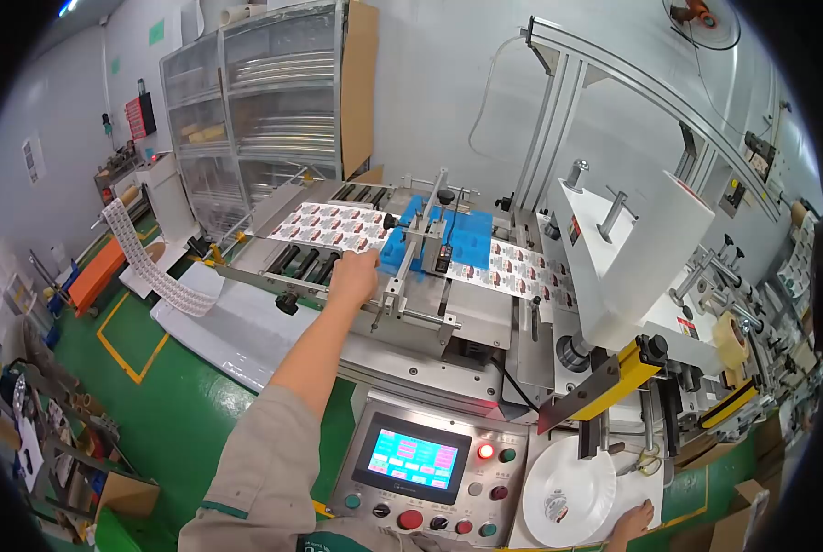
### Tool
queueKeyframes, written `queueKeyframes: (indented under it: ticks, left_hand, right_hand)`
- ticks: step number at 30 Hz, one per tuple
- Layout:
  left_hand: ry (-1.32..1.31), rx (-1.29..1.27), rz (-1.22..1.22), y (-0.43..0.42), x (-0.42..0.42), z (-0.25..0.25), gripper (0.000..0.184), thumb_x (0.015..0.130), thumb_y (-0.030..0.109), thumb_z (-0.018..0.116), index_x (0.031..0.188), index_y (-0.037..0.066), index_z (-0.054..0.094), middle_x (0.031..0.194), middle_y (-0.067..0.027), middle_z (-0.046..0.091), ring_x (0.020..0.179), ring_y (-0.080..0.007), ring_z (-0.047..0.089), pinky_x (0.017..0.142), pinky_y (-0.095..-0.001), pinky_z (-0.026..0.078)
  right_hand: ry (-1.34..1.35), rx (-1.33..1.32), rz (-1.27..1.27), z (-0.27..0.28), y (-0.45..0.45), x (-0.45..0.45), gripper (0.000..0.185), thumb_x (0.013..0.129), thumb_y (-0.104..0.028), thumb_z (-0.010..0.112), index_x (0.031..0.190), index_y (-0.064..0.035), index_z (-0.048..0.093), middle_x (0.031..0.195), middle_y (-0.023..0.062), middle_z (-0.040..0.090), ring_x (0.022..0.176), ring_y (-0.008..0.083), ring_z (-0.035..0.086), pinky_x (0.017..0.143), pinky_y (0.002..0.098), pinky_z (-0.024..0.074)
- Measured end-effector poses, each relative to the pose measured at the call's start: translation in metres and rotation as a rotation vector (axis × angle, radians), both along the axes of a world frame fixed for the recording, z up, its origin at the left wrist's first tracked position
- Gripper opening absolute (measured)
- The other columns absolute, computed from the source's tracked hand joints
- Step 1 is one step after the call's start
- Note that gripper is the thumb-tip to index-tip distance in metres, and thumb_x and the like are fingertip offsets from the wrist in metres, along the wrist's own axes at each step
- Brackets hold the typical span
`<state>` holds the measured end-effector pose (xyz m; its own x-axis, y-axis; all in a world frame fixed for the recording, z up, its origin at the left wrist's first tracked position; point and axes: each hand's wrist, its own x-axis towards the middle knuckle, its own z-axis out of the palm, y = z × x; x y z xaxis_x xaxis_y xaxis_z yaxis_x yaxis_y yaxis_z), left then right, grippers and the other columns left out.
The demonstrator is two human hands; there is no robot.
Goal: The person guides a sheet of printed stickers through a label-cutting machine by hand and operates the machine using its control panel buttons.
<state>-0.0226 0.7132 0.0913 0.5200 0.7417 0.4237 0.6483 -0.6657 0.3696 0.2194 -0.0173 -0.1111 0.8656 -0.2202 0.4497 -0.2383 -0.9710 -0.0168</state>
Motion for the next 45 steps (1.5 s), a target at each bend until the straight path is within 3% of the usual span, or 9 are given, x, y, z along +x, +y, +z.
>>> queueKeyframes:
  ticks: [2,3,8,19,23,29,31,33,45]
  left_hand:
    - [-0.005,0.001,-0.027,-0.001,-0.001,0.001,0.017,0.077,0.01,0.051,0.09,0.01,0.062,0.089,-0.0249,0.058,0.083,-0.0396,0.058,0.076,-0.0449,0.047]
    - [-0.009,0.007,-0.039,-0.003,-0.001,0.002,0.017,0.077,0.01,0.051,0.09,0.01,0.062,0.088,-0.0254,0.058,0.083,-0.0393,0.058,0.076,-0.0452,0.046]
    - [0.057,0.022,-0.016,-0.003,0.001,0.004,0.016,0.078,0.009,0.048,0.089,0.006,0.06,0.09,-0.0139,0.063,0.089,-0.0335,0.057,0.077,-0.0438,0.046]
    - [0.032,0.056,-0.058,0.007,0.004,-0.007,0.019,0.08,0.011,0.047,0.09,0.008,0.062,0.093,-0.0167,0.062,0.089,-0.036,0.058,0.079,-0.0449,0.046]
    - [0.081,0.009,-0.04,0.003,0.003,-0.001,0.017,0.077,0.008,0.051,0.092,0.007,0.06,0.095,-0.014,0.062,0.094,-0.0324,0.056,0.081,-0.0429,0.044]
    - [0.007,0.07,-0.051,-0.001,0.0,0.001,0.018,0.08,0.012,0.047,0.089,0.009,0.062,0.086,-0.0218,0.061,0.082,-0.0385,0.059,0.075,-0.0466,0.047]
    - [0.022,0.048,-0.051,0.0,0.002,0.0,0.018,0.08,0.011,0.047,0.089,0.009,0.062,0.087,-0.0215,0.061,0.082,-0.0386,0.059,0.075,-0.0468,0.047]
    - [0.076,-0.018,-0.021,-0.004,0.002,0.007,0.017,0.077,0.008,0.052,0.092,0.007,0.06,0.094,-0.0133,0.063,0.095,-0.0322,0.056,0.082,-0.0422,0.045]
    - [0.049,-0.043,-0.006,-0.006,0.001,0.008,0.017,0.077,0.008,0.05,0.09,0.008,0.062,0.089,-0.0179,0.062,0.09,-0.0361,0.058,0.08,-0.0441,0.046]
  right_hand:
    - [-0.029,-0.033,0.026,-0.003,-0.001,0.0,0.027,0.091,-0.019,0.039,0.115,-0.0141,0.048,0.115,0.0014,0.051,0.113,0.0207,0.046,0.081,0.043,0.041]
    - [0.102,0.013,-0.005,0.002,-0.002,0.001,0.03,0.091,-0.021,0.038,0.119,-0.0139,0.047,0.126,0.0064,0.047,0.118,0.0232,0.044,0.083,0.0451,0.0398]
    - [0.094,0.013,-0.019,0.006,0.0,-0.001,0.031,0.091,-0.022,0.039,0.119,-0.0151,0.047,0.127,0.0061,0.047,0.118,0.0228,0.043,0.084,0.0447,0.0398]
    - [0.096,0.043,-0.023,0.003,0.0,0.001,0.031,0.091,-0.022,0.038,0.119,-0.0145,0.047,0.126,0.007,0.046,0.117,0.0238,0.043,0.085,0.0442,0.0392]
    - [0.061,0.029,0.002,0.003,0.0,-0.001,0.029,0.091,-0.021,0.038,0.118,-0.0141,0.047,0.125,0.0072,0.047,0.118,0.024,0.043,0.085,0.0443,0.0387]
    - [0.051,0.015,-0.002,-0.001,-0.003,0.002,0.028,0.091,-0.021,0.039,0.117,-0.0147,0.048,0.125,0.0064,0.048,0.116,0.0232,0.045,0.083,0.0432,0.0406]
    - [0.007,-0.004,0.041,-0.008,-0.008,0.003,0.029,0.09,-0.019,0.039,0.116,-0.0139,0.048,0.124,0.0071,0.048,0.116,0.024,0.045,0.082,0.0433,0.0407]
    - [0.012,-0.016,0.016,-0.011,-0.009,0.006,0.029,0.09,-0.019,0.039,0.117,-0.0138,0.048,0.124,0.0071,0.048,0.116,0.0242,0.045,0.081,0.0433,0.0413]
    - [0.074,0.003,-0.019,-0.001,-0.003,0.003,0.028,0.091,-0.02,0.04,0.118,-0.0164,0.046,0.126,0.0045,0.046,0.118,0.0212,0.044,0.084,0.0432,0.0406]
